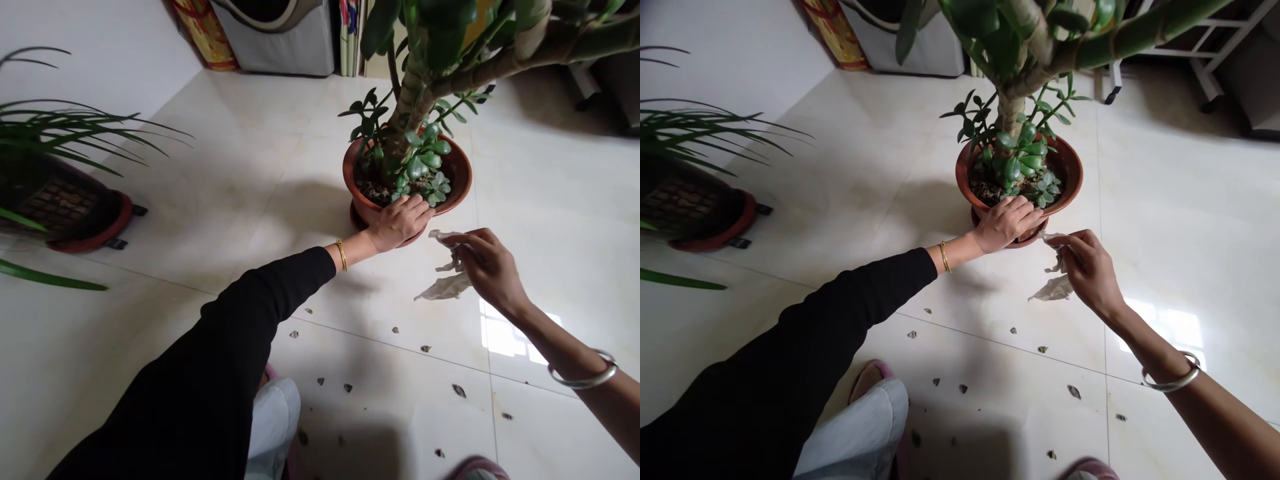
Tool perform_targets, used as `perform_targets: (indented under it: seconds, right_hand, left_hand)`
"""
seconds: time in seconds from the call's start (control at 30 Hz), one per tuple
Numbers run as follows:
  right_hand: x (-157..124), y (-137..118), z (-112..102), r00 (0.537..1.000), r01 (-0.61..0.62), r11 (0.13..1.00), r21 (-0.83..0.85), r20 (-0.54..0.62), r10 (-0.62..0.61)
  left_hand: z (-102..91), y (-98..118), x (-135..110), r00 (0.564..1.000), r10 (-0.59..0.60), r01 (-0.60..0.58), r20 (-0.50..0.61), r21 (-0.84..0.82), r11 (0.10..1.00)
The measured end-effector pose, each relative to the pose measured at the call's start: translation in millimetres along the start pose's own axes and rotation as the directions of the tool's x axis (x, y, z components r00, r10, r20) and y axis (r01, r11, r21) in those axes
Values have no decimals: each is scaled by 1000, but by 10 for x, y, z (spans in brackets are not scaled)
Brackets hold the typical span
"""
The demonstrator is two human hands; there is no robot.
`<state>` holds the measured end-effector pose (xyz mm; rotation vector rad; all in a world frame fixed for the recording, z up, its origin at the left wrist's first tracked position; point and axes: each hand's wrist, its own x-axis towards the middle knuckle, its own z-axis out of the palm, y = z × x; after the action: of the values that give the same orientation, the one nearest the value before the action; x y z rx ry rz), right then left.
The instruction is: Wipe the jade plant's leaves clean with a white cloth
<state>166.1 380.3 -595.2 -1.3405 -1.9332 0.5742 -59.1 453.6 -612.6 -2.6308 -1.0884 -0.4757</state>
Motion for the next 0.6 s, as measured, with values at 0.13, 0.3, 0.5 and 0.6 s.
perform_targets:
  seconds: [0.13,0.3,0.5,0.6]
  right_hand:
    - [-28,5,-24,1000,-3,1000,-4,13,3]
    - [-42,-6,-39,1000,-18,1000,10,15,17]
    - [-42,-18,-38,999,-32,999,30,16,32]
    - [-43,-35,-36,998,-53,998,46,23,52]
  left_hand:
    - [-28,-27,8,1000,30,-30,-9,17,999]
    - [-59,-74,13,999,50,-50,5,-9,999]
    - [-71,-99,-13,997,78,-78,-10,4,997]
    - [-65,-107,-9,997,83,-83,-5,-3,997]
